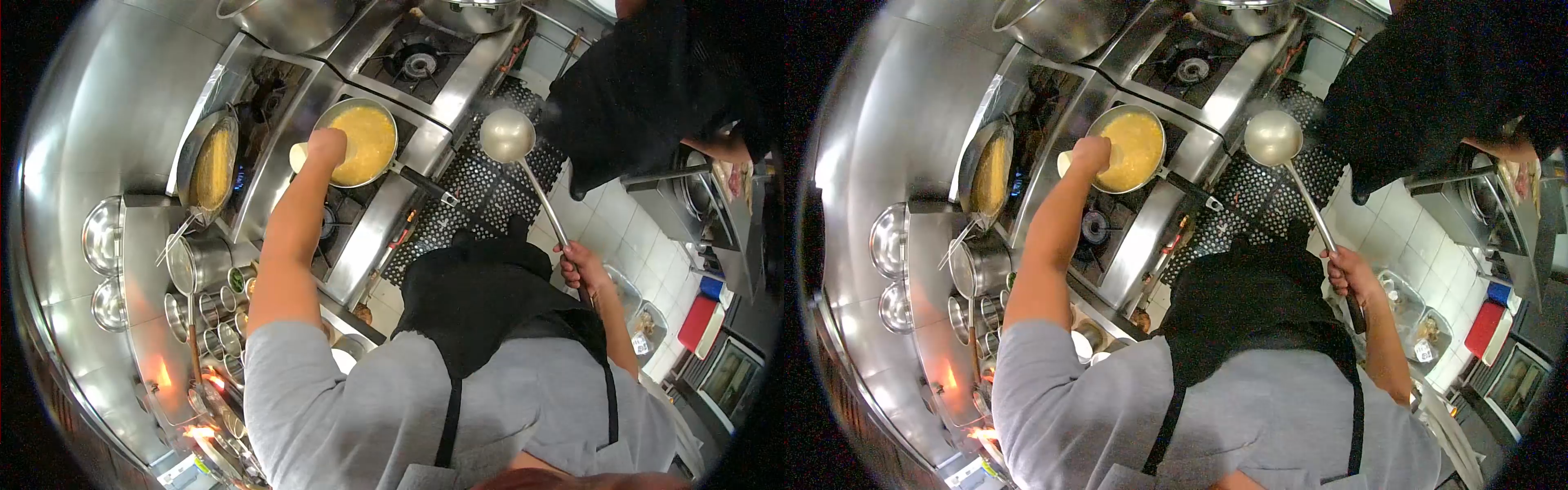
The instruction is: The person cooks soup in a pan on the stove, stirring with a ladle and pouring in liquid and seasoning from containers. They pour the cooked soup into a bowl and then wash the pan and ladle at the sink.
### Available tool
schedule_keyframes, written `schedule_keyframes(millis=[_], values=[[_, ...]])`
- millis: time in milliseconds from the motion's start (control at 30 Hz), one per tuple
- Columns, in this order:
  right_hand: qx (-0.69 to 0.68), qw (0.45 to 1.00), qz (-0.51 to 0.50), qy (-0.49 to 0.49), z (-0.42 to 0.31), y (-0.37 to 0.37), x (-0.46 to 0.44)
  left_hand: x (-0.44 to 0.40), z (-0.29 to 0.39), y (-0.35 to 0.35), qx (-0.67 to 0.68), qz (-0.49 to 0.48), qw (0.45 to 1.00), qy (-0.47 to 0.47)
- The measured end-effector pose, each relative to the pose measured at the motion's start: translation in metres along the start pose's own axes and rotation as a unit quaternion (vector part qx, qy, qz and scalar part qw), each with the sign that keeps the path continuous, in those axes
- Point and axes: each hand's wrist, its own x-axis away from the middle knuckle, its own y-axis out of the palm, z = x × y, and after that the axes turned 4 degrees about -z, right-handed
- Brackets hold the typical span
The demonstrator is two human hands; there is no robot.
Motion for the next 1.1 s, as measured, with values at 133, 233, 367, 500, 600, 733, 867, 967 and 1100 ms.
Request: schedule_keyframes(millis=[133, 233, 367, 500, 600, 733, 867, 967, 1100], values=[[-0.011, 1.000, 0.000, -0.008, 0.011, -0.003, -0.005, -0.012, -0.036, 0.030, 0.074, 0.057, 0.991, -0.100], [-0.012, 1.000, -0.001, -0.002, 0.012, -0.006, -0.008, -0.006, -0.051, 0.030, 0.071, 0.020, 0.987, -0.143], [-0.022, 1.000, 0.003, 0.005, 0.010, -0.004, -0.012, 0.019, -0.043, 0.026, -0.010, -0.041, 0.997, -0.062], [-0.031, 0.999, -0.006, -0.001, 0.011, -0.009, -0.020, 0.030, -0.026, 0.030, 0.000, -0.046, 0.998, -0.037], [-0.031, 1.000, -0.002, -0.001, 0.008, -0.007, -0.025, 0.026, -0.002, 0.023, 0.033, -0.016, 0.999, -0.004], [-0.029, 1.000, -0.001, -0.003, 0.003, -0.007, -0.031, -0.001, -0.012, -0.005, 0.114, 0.052, 0.990, -0.068], [-0.038, 0.999, 0.011, -0.003, -0.005, -0.002, -0.027, -0.006, -0.011, -0.028, 0.061, 0.040, 0.995, -0.063], [-0.023, 0.999, 0.037, 0.007, -0.011, 0.001, -0.023, -0.009, -0.007, -0.005, 0.013, -0.006, 0.999, -0.037], [-0.026, 0.999, 0.024, -0.001, -0.009, -0.007, -0.023, -0.004, -0.023, 0.013, 0.011, -0.022, 0.998, -0.058]])
